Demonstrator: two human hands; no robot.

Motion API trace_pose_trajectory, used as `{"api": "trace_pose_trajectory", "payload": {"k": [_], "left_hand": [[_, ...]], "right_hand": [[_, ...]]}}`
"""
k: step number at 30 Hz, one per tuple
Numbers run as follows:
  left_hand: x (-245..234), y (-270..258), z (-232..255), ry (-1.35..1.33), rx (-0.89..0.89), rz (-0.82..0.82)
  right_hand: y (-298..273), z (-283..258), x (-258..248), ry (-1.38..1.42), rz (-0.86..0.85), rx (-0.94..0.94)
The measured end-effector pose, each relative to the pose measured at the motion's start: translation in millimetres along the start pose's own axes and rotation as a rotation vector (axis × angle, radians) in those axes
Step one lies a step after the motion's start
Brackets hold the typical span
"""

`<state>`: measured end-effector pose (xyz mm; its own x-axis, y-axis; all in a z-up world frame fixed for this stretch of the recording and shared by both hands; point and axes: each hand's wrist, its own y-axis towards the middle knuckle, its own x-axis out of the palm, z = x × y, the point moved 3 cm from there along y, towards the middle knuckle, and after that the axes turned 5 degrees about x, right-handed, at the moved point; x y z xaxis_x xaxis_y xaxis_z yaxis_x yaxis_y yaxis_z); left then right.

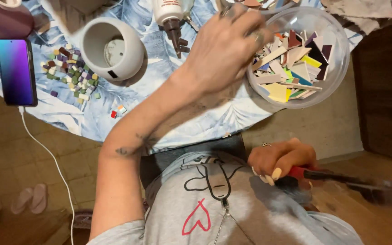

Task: Cutting mosaic tiles with nippers and sorting them into a bowl.

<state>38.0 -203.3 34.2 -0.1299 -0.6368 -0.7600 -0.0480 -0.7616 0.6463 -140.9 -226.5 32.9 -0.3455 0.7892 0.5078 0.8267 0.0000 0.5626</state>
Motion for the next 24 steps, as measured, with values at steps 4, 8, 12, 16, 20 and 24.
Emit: {"api": "trace_pose_trajectory", "payload": {"k": [4,8,12,16,20,24], "left_hand": [[3.3,-0.6,11.1,0.029,-0.078,0.002],[-42.7,-33.2,68.9,-0.663,-0.205,-0.049],[-23.9,-72.7,92.9,-1.054,-0.485,0.067],[-29.8,-87.4,81.7,-0.998,-0.613,0.186],[-53.9,-109.0,61.2,-0.830,-0.689,0.157],[-76.2,-103.0,42.3,0.008,-0.724,-0.361]], "right_hand": [[-8.6,-4.6,-3.7,-0.059,0.015,0.016],[8.9,3.1,2.9,-0.325,0.147,0.129],[27.5,21.3,10.2,-1.179,0.324,0.555],[19.9,39.6,0.5,-1.156,0.205,0.408],[0.1,4.9,-6.6,-1.568,0.204,0.083],[-9.4,-9.9,-35.7,-2.278,0.267,0.172]]}}
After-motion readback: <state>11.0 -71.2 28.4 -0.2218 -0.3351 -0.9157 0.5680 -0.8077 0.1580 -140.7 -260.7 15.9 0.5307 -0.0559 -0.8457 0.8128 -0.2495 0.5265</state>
